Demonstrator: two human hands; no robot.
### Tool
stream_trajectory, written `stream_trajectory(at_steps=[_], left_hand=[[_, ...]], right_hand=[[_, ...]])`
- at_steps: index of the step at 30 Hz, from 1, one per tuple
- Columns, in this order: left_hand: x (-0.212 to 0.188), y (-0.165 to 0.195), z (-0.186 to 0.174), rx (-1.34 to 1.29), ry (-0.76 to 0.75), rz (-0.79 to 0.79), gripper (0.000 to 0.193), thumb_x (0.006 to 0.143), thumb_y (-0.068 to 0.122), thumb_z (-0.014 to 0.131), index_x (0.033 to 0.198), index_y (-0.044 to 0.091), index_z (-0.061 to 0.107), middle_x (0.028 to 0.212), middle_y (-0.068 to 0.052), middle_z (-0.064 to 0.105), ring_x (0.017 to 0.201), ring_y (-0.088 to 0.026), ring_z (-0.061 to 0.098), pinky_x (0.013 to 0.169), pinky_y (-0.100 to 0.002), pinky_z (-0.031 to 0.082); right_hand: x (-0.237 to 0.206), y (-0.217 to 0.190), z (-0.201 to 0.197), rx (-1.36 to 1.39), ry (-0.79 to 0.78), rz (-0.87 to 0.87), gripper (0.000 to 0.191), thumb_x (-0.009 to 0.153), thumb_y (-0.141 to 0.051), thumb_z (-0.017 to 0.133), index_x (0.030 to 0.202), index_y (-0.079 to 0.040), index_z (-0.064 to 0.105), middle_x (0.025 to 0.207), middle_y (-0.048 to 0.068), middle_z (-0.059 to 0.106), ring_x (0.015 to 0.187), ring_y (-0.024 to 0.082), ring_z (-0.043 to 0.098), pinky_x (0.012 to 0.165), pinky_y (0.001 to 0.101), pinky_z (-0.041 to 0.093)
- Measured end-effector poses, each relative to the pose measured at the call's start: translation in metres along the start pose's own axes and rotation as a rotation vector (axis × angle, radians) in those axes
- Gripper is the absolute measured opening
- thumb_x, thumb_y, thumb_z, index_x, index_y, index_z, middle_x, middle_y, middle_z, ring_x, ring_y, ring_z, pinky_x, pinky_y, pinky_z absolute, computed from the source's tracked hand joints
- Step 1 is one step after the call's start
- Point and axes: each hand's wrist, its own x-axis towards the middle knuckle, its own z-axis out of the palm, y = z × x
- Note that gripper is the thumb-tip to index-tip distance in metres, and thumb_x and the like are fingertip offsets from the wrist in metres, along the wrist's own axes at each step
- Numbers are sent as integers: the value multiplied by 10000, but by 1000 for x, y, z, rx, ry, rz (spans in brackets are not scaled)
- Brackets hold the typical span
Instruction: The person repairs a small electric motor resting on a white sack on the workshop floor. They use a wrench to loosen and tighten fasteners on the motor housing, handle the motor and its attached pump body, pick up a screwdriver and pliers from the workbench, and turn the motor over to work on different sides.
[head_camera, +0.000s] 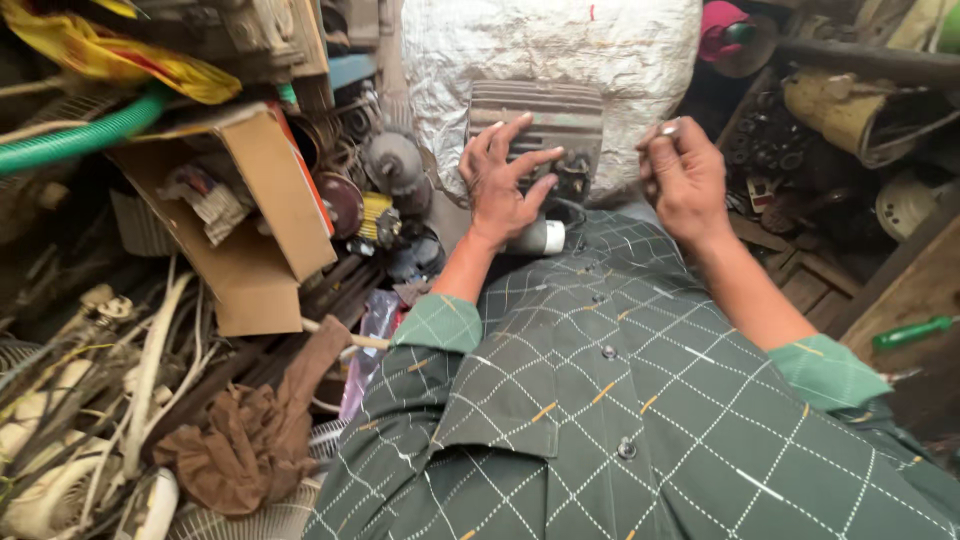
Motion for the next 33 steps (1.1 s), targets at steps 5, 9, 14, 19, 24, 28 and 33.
stream_trajectory(at_steps=[5, 9, 14, 19, 24, 28, 33], left_hand=[[2, -8, 4, -17, -26, 3, 368, 779, 325, 844, 1143, 332, 786, 1529, 0, 476, 1436, -325, 339, 1217, -533, 131], [15, -19, 11, 10, -4, -24, 286, 771, 354, 864, 1036, 297, 773, 1481, 27, 531, 1450, -300, 360, 1246, -526, 148], [20, -29, 17, -32, 18, 23, 444, 767, 341, 846, 1195, 265, 757, 1433, -7, 540, 1399, -315, 357, 1198, -550, 151], [16, -30, 17, 52, 18, 4, 308, 767, 383, 846, 1010, 239, 725, 1448, 19, 569, 1417, -279, 389, 1220, -526, 180], [9, -30, 6, 36, -71, 100, 705, 626, 401, 862, 1266, 206, 640, 1469, -33, 510, 1444, -314, 344, 1219, -561, 127], [6, -26, -1, 97, -115, 168, 884, 601, 481, 894, 1367, 196, 556, 1500, -78, 448, 1457, -334, 307, 1205, -577, 103], [8, -19, -3, 130, -118, 173, 942, 521, 469, 928, 1342, 192, 558, 1486, -98, 445, 1447, -347, 296, 1189, -581, 102]], right_hand=[[-32, 49, 34, -619, 129, -194, 244, 969, -184, 774, 1188, -78, 748, 793, 52, 716, 680, 119, 611, 618, 299, 493], [-32, 67, 59, -845, 198, -352, 394, 924, -208, 754, 1308, -136, 704, 763, 126, 698, 643, 274, 676, 607, 404, 522], [-14, 71, 65, -1093, 234, -530, 414, 910, -213, 705, 1321, -163, 689, 877, 186, 720, 767, 407, 693, 671, 505, 546], [-10, 68, 63, -1215, 153, -492, 467, 896, -216, 719, 1356, -159, 658, 815, 180, 717, 728, 401, 695, 655, 510, 542], [-13, 62, 62, -1269, 74, -521, 433, 875, -277, 762, 1260, -128, 634, 810, 180, 717, 748, 391, 708, 663, 505, 546], [0, 54, 61, -1464, -47, -401, 510, 816, -375, 821, 1139, -44, 606, 810, 201, 718, 760, 393, 715, 686, 486, 560], [25, 50, 58, -1608, -148, -376, 471, 795, -363, 823, 1053, -26, 617, 861, 197, 728, 815, 392, 718, 730, 481, 567]])
